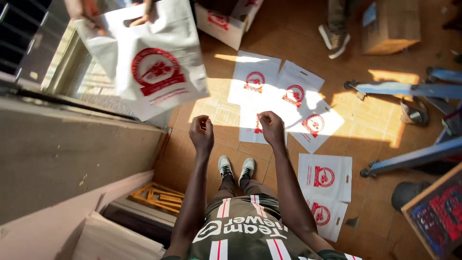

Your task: The person repeatedly places white plastic bags onto a manual printing press, presses the lever to stamp a red logo, and then removes the printed bags. The person arranges the finished bags on the floor and later stacks them on a nearby table.

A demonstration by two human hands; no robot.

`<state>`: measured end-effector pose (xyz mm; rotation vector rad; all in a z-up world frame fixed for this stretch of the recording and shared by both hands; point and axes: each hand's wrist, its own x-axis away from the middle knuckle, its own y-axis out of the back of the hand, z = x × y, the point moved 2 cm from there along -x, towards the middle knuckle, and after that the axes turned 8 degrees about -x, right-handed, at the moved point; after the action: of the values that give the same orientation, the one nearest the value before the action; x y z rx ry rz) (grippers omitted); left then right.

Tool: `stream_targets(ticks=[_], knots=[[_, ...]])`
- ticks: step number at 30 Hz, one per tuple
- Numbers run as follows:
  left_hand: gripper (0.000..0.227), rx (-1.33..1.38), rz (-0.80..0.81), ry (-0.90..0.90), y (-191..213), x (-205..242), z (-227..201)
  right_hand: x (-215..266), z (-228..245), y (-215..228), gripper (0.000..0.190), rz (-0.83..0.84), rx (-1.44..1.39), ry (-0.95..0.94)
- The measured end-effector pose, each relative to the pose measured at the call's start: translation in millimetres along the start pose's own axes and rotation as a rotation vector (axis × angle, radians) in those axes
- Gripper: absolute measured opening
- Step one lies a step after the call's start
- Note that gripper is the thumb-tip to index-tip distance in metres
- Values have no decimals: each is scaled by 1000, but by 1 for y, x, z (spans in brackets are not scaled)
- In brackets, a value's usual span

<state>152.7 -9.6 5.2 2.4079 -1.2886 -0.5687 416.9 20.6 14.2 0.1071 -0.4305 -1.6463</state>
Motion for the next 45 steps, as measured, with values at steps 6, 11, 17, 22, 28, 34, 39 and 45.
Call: stream_targets(ticks=[6, 11, 17, 22, 28, 34, 39, 45], knots=[[10, 104, 488, -187, -94, 93, -97, 66, -58, 112, 11, -234, -61, -86], [8, 114, 740, -364, -161, 184, -163, 141, -106, 221, 13, -459, -89, -125], [8, 178, 968, -449, -219, 339, -239, 242, -190, 352, 13, -688, -124, -203], [9, 193, 1172, -530, -250, 442, -281, 314, -220, 438, 16, -862, -194, -254], [11, 146, 1289, -612, -278, 501, -305, 370, -230, 481, 16, -963, -222, -341], [12, 156, 1375, -631, -302, 522, -316, 385, -241, 489, 16, -1046, -271, -349], [13, 195, 1422, -644, -323, 530, -328, 388, -256, 498, 15, -1104, -251, -366], [33, 127, 1546, -809, -343, 542, -355, 397, -283, 504, 17, -1264, -72, -398]])
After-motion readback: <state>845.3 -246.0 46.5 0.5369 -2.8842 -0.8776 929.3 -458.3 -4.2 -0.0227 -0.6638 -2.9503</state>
